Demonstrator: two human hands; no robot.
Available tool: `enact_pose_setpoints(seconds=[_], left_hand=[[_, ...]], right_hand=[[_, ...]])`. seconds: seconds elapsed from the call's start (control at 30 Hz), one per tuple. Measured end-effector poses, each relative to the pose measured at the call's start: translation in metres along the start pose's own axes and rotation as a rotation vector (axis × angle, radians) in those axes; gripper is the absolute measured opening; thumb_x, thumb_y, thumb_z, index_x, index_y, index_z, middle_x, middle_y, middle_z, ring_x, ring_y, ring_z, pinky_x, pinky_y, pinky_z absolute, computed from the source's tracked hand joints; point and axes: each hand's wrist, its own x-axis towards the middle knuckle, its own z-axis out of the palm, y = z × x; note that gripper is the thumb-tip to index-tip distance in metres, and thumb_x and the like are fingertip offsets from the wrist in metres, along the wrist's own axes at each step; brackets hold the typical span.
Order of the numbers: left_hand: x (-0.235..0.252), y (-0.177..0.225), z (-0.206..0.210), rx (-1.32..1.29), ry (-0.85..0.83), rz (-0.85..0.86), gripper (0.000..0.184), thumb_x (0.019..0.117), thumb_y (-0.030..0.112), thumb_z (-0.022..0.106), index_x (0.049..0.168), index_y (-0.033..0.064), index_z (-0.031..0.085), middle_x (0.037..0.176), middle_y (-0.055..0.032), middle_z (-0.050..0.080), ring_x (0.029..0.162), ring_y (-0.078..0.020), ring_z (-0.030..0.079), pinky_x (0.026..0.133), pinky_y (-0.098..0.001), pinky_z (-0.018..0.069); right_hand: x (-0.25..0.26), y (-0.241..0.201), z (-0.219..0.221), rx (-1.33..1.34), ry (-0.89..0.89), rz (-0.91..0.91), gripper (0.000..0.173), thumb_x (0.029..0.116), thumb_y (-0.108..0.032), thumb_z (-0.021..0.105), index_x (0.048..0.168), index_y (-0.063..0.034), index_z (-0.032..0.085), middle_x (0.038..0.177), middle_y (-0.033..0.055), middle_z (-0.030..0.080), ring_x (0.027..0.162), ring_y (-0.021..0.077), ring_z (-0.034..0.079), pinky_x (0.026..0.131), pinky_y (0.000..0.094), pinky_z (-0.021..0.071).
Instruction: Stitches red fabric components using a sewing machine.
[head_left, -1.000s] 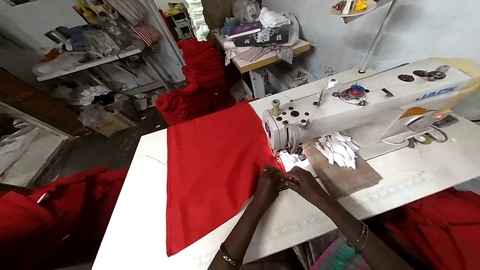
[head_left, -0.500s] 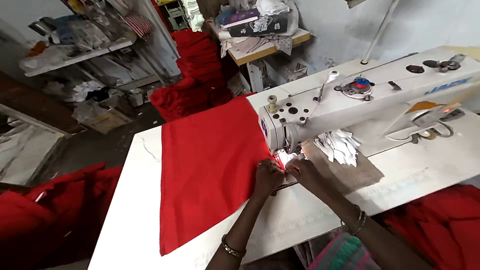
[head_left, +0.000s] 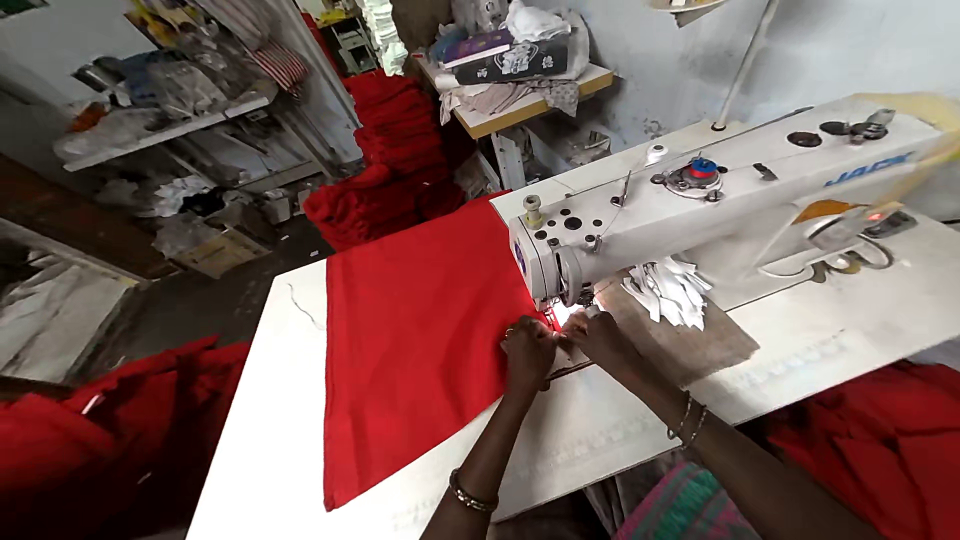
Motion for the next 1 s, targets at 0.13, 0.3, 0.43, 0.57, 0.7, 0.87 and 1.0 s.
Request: enact_pose_setpoints(seconds=[0.13, 0.3, 0.43, 0.57, 0.7, 0.87, 1.0], left_hand=[[-0.012, -0.009, 0.014, 0.118, 0.162, 0.2, 0.014, 0.0923, -0.002, 0.064, 0.098, -0.0048, 0.076, 0.105, -0.0226, 0.072, 0.105, -0.0441, 0.066, 0.093, -0.0642, 0.0478], [-0.013, -0.02, 0.022, 0.297, 0.232, 0.342, 0.016, 0.0919, 0.005, 0.063, 0.092, -0.0004, 0.078, 0.109, -0.0189, 0.073, 0.108, -0.0461, 0.064, 0.088, -0.0639, 0.0486], [0.008, -0.015, -0.002, 0.275, 0.051, 0.273, 0.025, 0.0955, 0.006, 0.056, 0.108, -0.0011, 0.077, 0.121, -0.0224, 0.068, 0.12, -0.0462, 0.057, 0.097, -0.0643, 0.042], [0.044, -0.031, -0.042, 0.387, -0.202, 0.571, 0.019, 0.0967, 0.001, 0.06, 0.106, -0.001, 0.077, 0.117, -0.0208, 0.07, 0.119, -0.0427, 0.06, 0.101, -0.06, 0.0455], [0.064, -0.048, -0.069, 0.534, -0.361, 0.822, 0.028, 0.0935, 0.003, 0.064, 0.117, 0.0126, 0.076, 0.13, -0.0117, 0.068, 0.138, -0.0372, 0.05, 0.115, -0.0659, 0.0291], [0.017, -0.052, -0.031, 0.424, -0.301, 0.506, 0.037, 0.1023, 0.02, 0.05, 0.133, 0.0136, 0.069, 0.128, -0.0219, 0.064, 0.127, -0.0448, 0.053, 0.105, -0.0649, 0.0359], [-0.015, -0.022, -0.001, 0.44, -0.111, 0.228, 0.037, 0.1047, 0.025, 0.049, 0.134, 0.0168, 0.068, 0.125, -0.0198, 0.066, 0.122, -0.0415, 0.057, 0.103, -0.0613, 0.0404]], right_hand=[[-0.017, 0.013, 0.022, -0.129, 0.18, -0.284, 0.013, 0.0901, 0.007, 0.063, 0.093, 0.0071, 0.075, 0.089, 0.0211, 0.071, 0.086, 0.0375, 0.072, 0.078, 0.048, 0.06], [-0.018, 0.003, 0.03, -0.293, 0.138, -0.251, 0.014, 0.0876, 0.011, 0.064, 0.097, 0.0096, 0.074, 0.091, 0.0229, 0.069, 0.09, 0.0394, 0.071, 0.075, 0.0473, 0.0597], [0.003, -0.006, 0.023, -0.149, 0.094, -0.003, 0.019, 0.0972, -0.001, 0.06, 0.107, 0.0072, 0.075, 0.1, 0.0266, 0.071, 0.096, 0.0425, 0.07, 0.086, 0.0518, 0.0556], [0.005, 0.003, 0.03, -0.079, 0.232, -0.02, 0.016, 0.0937, -0.001, 0.066, 0.102, 0.0056, 0.077, 0.092, 0.0254, 0.072, 0.089, 0.0415, 0.071, 0.086, 0.0523, 0.0565], [0.006, 0.0, 0.024, -0.027, 0.234, 0.112, 0.015, 0.0934, -0.007, 0.07, 0.095, 0.0074, 0.075, 0.089, 0.024, 0.071, 0.082, 0.0383, 0.07, 0.081, 0.0515, 0.0561], [0.005, 0.0, 0.021, 0.021, 0.228, 0.148, 0.016, 0.0917, -0.009, 0.074, 0.095, 0.0066, 0.076, 0.087, 0.0228, 0.071, 0.08, 0.0357, 0.069, 0.08, 0.0506, 0.0557], [0.004, 0.003, 0.024, 0.002, 0.221, 0.122, 0.015, 0.0936, -0.01, 0.073, 0.102, 0.0019, 0.078, 0.093, 0.0223, 0.073, 0.087, 0.0369, 0.072, 0.084, 0.0523, 0.0563]])
